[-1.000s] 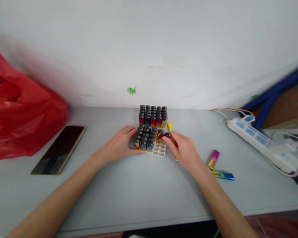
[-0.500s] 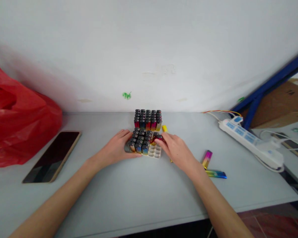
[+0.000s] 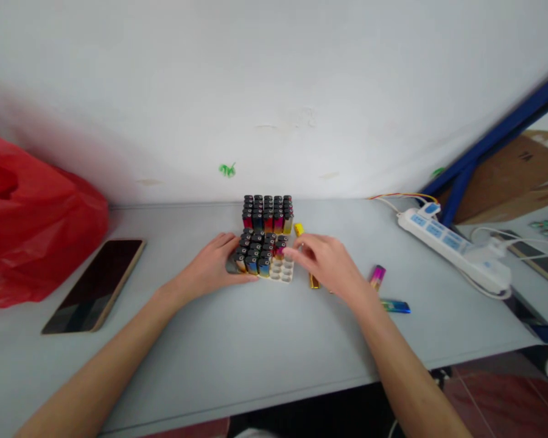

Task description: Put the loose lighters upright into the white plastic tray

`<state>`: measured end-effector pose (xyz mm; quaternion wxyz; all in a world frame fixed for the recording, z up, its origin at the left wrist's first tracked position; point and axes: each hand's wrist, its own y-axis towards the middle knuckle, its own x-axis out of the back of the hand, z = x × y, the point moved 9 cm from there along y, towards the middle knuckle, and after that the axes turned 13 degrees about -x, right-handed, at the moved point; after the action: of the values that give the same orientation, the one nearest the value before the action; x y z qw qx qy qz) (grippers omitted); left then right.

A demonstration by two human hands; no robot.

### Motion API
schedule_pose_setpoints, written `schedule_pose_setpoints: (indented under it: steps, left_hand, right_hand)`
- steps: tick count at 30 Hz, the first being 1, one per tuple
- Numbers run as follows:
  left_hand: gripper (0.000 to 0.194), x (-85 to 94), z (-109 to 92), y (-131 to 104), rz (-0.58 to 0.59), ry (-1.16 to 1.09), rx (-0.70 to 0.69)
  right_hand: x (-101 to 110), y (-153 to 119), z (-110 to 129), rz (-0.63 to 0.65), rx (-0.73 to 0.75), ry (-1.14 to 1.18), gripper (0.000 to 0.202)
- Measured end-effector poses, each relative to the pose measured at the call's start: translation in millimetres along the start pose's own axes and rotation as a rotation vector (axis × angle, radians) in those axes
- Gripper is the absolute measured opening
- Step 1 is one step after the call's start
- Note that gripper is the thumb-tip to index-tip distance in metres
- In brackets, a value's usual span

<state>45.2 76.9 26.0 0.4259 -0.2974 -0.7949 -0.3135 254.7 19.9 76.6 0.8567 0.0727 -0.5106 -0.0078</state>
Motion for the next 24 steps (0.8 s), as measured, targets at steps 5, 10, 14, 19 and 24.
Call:
schedule_pose_setpoints:
  steps: [5, 10, 14, 19, 24]
  left_hand:
    - [0.063, -1.8, 4, 0, 0.009, 0.027, 0.015]
    - [0.064, -4.4, 7, 0, 0.012, 0.032, 0.008]
    - [0.065, -4.8, 9, -1, 0.001, 0.036, 0.015]
    - [0.068, -5.0, 11, -1, 0.005, 0.029, 0.032]
    - [0.069, -5.5, 14, -2, 0.018, 0.044, 0.048]
  right_hand:
    - [72, -35, -51, -0.23, -0.138, 0.071, 0.031]
    - [99, -106, -99, -0.312, -0.275, -0.033, 0.026]
    - [93, -157, -129, -0.375, -0.394, -0.06, 0.035]
    - [51, -177, -135, -0.271, -0.455, -0.053, 0.06]
    - [10, -149, -125, -0.141, -0.432, -0.036, 0.07]
